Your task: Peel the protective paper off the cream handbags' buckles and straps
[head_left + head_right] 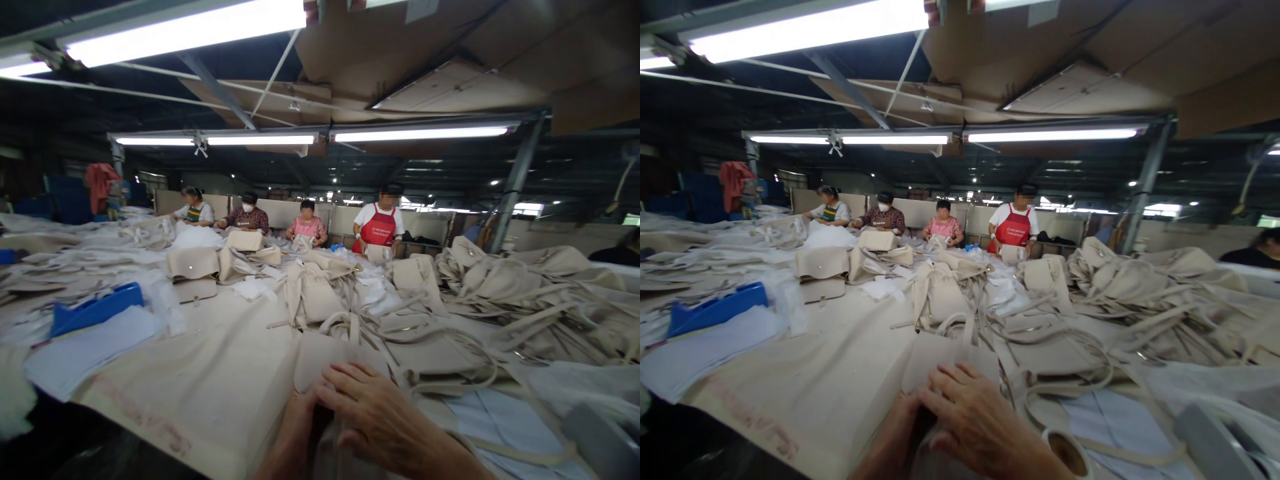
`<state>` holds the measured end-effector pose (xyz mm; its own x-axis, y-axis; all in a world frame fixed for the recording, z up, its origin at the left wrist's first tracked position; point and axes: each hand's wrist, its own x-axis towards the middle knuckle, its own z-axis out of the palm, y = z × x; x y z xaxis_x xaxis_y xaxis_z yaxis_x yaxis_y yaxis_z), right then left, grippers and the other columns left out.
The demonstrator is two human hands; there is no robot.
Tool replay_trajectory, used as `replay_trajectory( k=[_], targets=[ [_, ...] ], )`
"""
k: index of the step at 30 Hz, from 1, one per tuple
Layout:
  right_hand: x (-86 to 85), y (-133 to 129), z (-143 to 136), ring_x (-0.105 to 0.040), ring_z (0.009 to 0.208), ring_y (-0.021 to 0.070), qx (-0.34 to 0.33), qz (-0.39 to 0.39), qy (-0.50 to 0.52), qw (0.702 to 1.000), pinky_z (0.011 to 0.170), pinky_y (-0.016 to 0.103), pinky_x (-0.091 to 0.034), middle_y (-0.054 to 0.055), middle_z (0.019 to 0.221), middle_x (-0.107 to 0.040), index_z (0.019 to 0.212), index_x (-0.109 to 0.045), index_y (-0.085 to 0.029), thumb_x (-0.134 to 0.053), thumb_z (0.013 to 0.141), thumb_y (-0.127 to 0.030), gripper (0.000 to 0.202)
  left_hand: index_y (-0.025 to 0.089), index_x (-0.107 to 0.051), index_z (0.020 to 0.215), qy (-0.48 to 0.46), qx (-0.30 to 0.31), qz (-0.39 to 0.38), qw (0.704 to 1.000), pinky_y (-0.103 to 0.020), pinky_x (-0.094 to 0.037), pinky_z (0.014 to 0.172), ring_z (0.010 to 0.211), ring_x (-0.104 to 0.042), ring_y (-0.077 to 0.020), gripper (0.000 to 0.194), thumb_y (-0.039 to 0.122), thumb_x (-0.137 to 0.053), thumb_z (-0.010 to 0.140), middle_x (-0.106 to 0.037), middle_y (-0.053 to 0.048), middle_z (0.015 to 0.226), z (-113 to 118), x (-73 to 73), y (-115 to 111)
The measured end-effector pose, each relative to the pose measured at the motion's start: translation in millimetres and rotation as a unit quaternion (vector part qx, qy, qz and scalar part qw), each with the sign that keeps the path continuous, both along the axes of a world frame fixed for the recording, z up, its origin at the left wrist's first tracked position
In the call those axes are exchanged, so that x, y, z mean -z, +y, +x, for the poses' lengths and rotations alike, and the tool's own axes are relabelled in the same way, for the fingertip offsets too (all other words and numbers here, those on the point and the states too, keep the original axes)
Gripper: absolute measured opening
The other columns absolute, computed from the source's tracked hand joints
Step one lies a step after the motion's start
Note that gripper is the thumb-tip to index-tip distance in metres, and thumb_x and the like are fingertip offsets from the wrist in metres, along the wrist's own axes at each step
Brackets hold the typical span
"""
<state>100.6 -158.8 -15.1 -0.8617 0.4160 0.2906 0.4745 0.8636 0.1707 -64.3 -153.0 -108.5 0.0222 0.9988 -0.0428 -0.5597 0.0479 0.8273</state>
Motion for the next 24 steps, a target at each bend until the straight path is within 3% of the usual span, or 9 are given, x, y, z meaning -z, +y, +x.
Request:
replay_trajectory(
  k=[3,7,10,14,16,17,19,22,24],
  targets=[
    [6.9,7.6,2.5,-0.063,0.089,0.0232,0.086,-0.022,-0.005,0.996,0.081,0.035,-0.042,0.006,0.106,-0.069,0.127,-0.054,-0.026,-0.055,0.092,-0.038,0.037,0.013,-0.071,0.082,-0.026,-0.031,0.015,0.999,-0.040,-0.046,0.097,0.097,-0.066,-0.0308,0.020,0.028,-0.077,0.069,-0.074,-0.011,0.087,-1.6,1.2,2.7],
    [24.3,13.3,31.2,-0.063,0.075,0.0220,0.264,-0.092,0.035,0.959,0.065,0.031,-0.040,0.008,0.089,-0.068,0.092,-0.063,-0.019,-0.040,0.096,-0.025,0.024,0.010,-0.069,0.093,-0.109,0.009,-0.085,0.990,-0.036,-0.054,0.079,0.083,-0.068,-0.0265,0.020,0.022,-0.068,0.077,-0.074,-0.011,0.090,-8.7,8.2,10.4],
    [36.2,-4.5,41.7,-0.063,0.072,0.0197,0.247,-0.276,0.104,0.923,0.065,0.029,-0.042,0.004,0.073,-0.066,0.074,-0.059,-0.020,-0.040,0.094,-0.030,0.029,0.008,-0.067,0.090,-0.088,0.025,-0.122,0.988,-0.029,-0.053,0.056,0.062,-0.065,-0.0195,0.017,0.023,-0.065,0.082,-0.073,-0.009,0.079,-12.4,11.1,14.3],
    [52.1,-37.6,24.7,-0.062,0.064,0.0147,0.195,-0.591,0.205,0.756,0.054,0.023,-0.041,0.002,0.072,-0.068,0.077,-0.061,-0.020,-0.046,0.090,-0.044,0.031,0.008,-0.067,0.088,-0.082,0.034,-0.134,0.987,-0.022,-0.048,0.045,0.055,-0.062,-0.0149,0.018,0.025,-0.065,0.084,-0.070,-0.007,0.073,-11.3,6.2,12.3],
    [59.9,-45.0,14.6,-0.060,0.055,0.0135,0.194,-0.650,0.270,0.684,0.047,0.021,-0.039,0.003,0.071,-0.068,0.082,-0.059,-0.019,-0.045,0.088,-0.054,0.038,0.008,-0.067,0.087,-0.064,0.024,-0.129,0.989,-0.021,-0.046,0.042,0.054,-0.061,-0.0145,0.018,0.025,-0.066,0.083,-0.069,-0.007,0.071,-9.6,2.5,7.9],
    [62.9,-45.8,11.6,-0.059,0.051,0.0134,0.197,-0.638,0.306,0.679,0.046,0.022,-0.039,0.003,0.067,-0.066,0.081,-0.058,-0.019,-0.043,0.088,-0.058,0.042,0.008,-0.067,0.087,-0.054,0.020,-0.123,0.991,-0.021,-0.045,0.040,0.052,-0.060,-0.0144,0.019,0.026,-0.066,0.082,-0.068,-0.006,0.069,-8.7,0.9,5.1],
    [65.6,-43.2,10.4,-0.061,0.054,0.0157,0.192,-0.517,0.377,0.744,0.050,0.025,-0.046,0.004,0.066,-0.066,0.079,-0.058,-0.020,-0.043,0.089,-0.057,0.042,0.008,-0.066,0.085,-0.043,0.019,-0.113,0.992,-0.021,-0.044,0.038,0.051,-0.059,-0.0147,0.021,0.028,-0.068,0.079,-0.067,-0.006,0.066,-7.3,-2.2,-0.9],
    [62.8,-33.5,14.9,-0.067,0.090,0.0234,0.147,-0.187,0.382,0.893,0.081,0.035,-0.053,0.008,0.096,-0.072,0.097,-0.068,-0.024,-0.049,0.092,-0.037,0.024,0.008,-0.066,0.086,-0.041,0.033,-0.107,0.993,-0.022,-0.044,0.039,0.050,-0.058,-0.0153,0.025,0.031,-0.068,0.077,-0.067,-0.006,0.066,-6.0,-7.3,-8.3],
    [61.5,-26.3,17.2,-0.063,0.106,0.0251,0.117,-0.034,0.316,0.941,0.094,0.040,-0.050,0.008,0.114,-0.070,0.114,-0.066,-0.027,-0.052,0.089,-0.024,0.029,0.006,-0.066,0.085,-0.037,0.051,-0.110,0.992,-0.022,-0.044,0.039,0.049,-0.058,-0.0149,0.027,0.032,-0.066,0.078,-0.066,-0.008,0.065,-5.4,-10.6,-11.4]
  ],
)
